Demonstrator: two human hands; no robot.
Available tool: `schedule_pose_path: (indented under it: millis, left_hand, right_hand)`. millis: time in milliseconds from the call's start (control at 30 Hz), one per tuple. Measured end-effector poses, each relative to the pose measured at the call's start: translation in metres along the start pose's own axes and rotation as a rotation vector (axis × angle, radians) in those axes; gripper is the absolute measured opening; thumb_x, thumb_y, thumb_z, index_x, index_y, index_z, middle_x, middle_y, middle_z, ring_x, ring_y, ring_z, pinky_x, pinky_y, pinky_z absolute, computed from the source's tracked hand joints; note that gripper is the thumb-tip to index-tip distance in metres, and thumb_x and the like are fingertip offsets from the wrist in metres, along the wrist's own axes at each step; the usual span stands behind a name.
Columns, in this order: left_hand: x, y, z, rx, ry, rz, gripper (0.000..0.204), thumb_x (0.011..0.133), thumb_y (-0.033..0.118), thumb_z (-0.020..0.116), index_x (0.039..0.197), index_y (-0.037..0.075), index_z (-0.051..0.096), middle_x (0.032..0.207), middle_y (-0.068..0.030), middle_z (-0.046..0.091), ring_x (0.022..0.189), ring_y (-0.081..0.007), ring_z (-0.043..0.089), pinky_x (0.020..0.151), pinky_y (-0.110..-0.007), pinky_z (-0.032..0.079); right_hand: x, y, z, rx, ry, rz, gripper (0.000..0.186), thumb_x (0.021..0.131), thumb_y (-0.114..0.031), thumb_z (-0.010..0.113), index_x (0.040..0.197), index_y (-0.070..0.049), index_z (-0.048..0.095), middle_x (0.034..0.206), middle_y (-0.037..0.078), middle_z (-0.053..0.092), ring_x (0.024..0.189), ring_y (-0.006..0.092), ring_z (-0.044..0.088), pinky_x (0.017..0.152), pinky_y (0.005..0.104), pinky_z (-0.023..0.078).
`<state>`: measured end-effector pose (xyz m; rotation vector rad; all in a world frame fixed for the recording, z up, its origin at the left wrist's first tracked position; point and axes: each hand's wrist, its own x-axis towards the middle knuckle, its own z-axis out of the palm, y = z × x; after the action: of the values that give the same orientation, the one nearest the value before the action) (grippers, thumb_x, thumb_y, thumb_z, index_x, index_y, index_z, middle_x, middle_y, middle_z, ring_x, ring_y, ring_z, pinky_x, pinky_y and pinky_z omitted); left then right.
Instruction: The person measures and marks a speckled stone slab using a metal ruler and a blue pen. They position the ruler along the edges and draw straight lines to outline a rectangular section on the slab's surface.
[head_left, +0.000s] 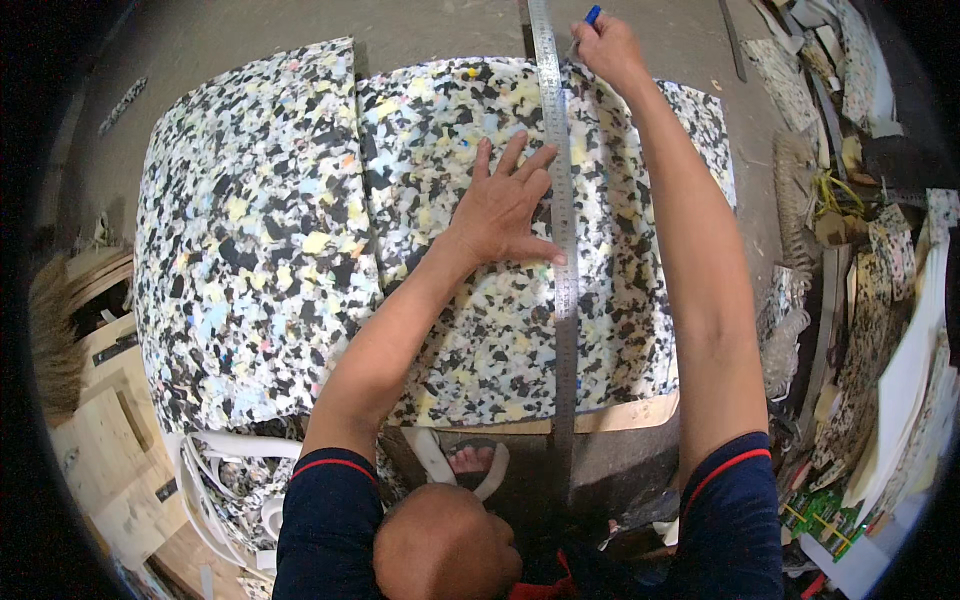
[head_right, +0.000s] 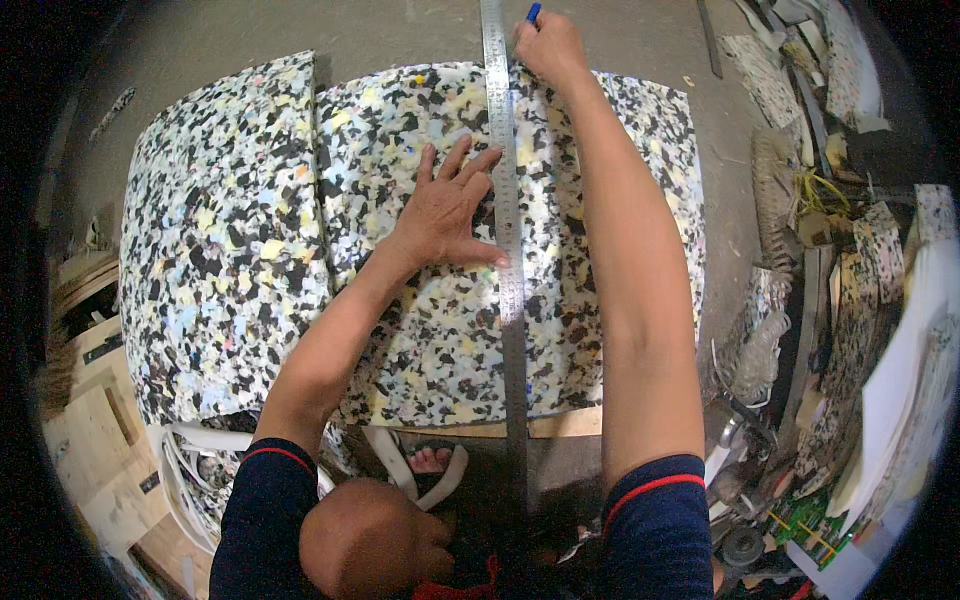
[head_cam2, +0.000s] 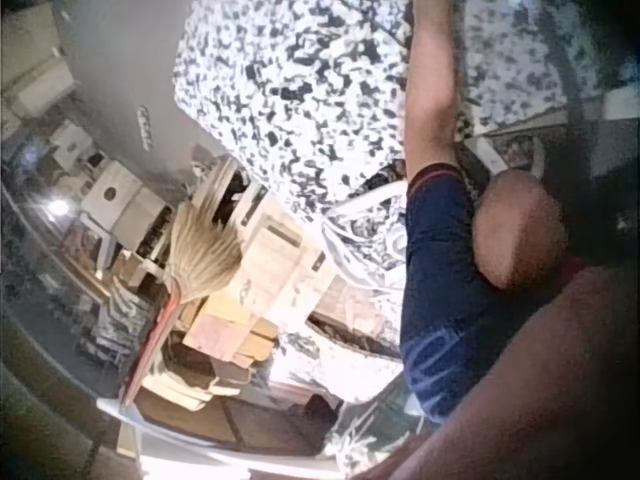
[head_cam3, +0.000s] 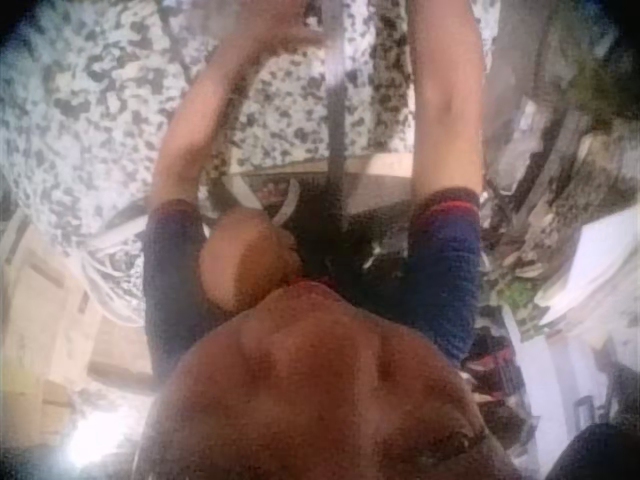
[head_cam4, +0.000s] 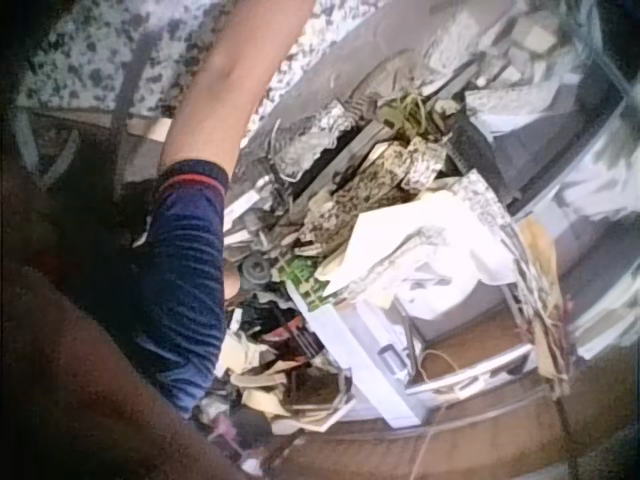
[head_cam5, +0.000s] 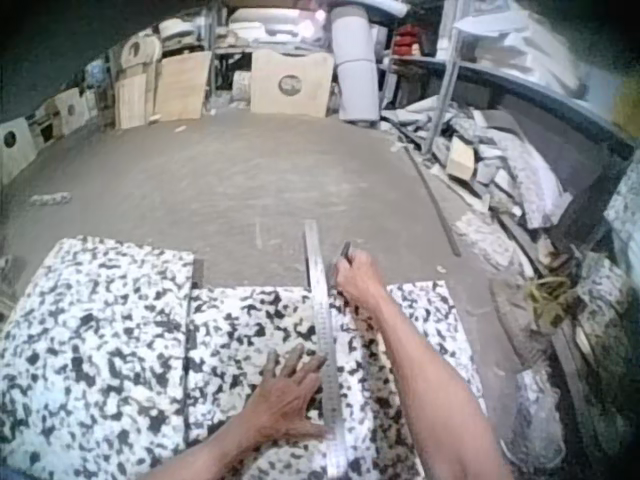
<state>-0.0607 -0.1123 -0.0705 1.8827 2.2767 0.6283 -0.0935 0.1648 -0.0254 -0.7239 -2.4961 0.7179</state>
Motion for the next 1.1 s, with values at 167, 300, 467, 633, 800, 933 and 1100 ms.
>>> schedule_pose_path:
  millis: [167,300,467,633,800,933,1100]
  left_hand:
    - [-0.004,-0.001,-0.003,-0.008,-0.011,-0.025,0.103,0.058,0.088,0.065,0.106,-0.001,0.051,0.158,-0.0126,0.031,0.149,-0.0450,0.015,0.115,-0.071,0.008]
    - [-0.001,-0.004,-0.005,0.005,-0.004,-0.016,0.103,0.057,0.086,0.068,0.110,0.000,0.051,0.158,-0.0124,0.031,0.149,-0.0443,0.016,0.114,-0.071,0.009]
    - [0.008,-0.004,0.001,0.055,0.057,0.027,0.107,0.055,0.083,0.072,0.117,-0.001,0.051,0.158,-0.0126,0.032,0.148,-0.0439,0.019,0.114,-0.071,0.009]
    - [0.001,-0.011,0.010,0.138,0.069,0.031,0.118,0.054,0.087,0.071,0.132,0.000,0.051,0.157,-0.0114,0.034,0.149,-0.0409,0.017,0.117,-0.068,0.006]
    - [0.005,-0.006,0.010,0.158,0.054,0.048,0.118,0.055,0.080,0.078,0.138,0.002,0.048,0.156,-0.0136,0.036,0.150,-0.0384,0.017,0.119,-0.065,0.006]
    - [0.002,0.000,-0.001,0.209,-0.053,-0.003,0.118,0.060,0.068,0.084,0.148,0.003,0.039,0.158,-0.0157,0.032,0.151,-0.0383,0.016,0.121,-0.061,0.006]
    - [-0.017,0.047,-0.021,0.027,-0.176,0.135,0.091,0.080,0.043,0.077,0.152,0.009,0.034,0.153,-0.0176,0.040,0.149,-0.0365,0.025,0.121,-0.059,0.010]
  right_hand:
    - [-0.008,0.011,0.010,0.179,0.006,0.036,0.033,0.093,-0.034,0.064,0.096,-0.003,0.072,0.082,0.008,0.073,0.069,0.0167,0.064,0.070,0.0337,0.051]
    - [-0.031,0.007,0.011,0.310,0.136,0.039,0.029,0.094,-0.031,0.062,0.099,-0.005,0.073,0.084,0.008,0.074,0.073,0.0181,0.066,0.071,0.0343,0.052]
    - [-0.060,0.010,0.011,0.268,0.192,-0.008,0.030,0.093,-0.027,0.060,0.106,-0.002,0.070,0.092,0.015,0.073,0.081,0.0274,0.068,0.076,0.0383,0.053]
    - [-0.150,-0.018,-0.016,0.343,0.094,0.008,0.037,0.091,-0.030,0.060,0.112,-0.002,0.070,0.107,0.022,0.071,0.100,0.0308,0.069,0.089,0.0396,0.052]
    - [-0.314,-0.045,-0.082,0.209,-0.073,0.098,0.026,0.096,-0.021,0.061,0.115,-0.005,0.068,0.095,0.019,0.071,0.077,0.0278,0.069,0.072,0.0370,0.053]
    - [-0.432,-0.088,-0.157,0.335,-0.081,0.300,0.013,0.090,-0.007,0.060,0.097,0.004,0.062,0.093,0.018,0.066,0.085,0.0280,0.066,0.077,0.0349,0.051]
    - [-0.539,-0.101,-0.190,0.218,-0.055,0.437,0.019,0.088,-0.007,0.061,0.104,0.002,0.059,0.101,0.022,0.065,0.090,0.0394,0.066,0.077,0.0426,0.053]
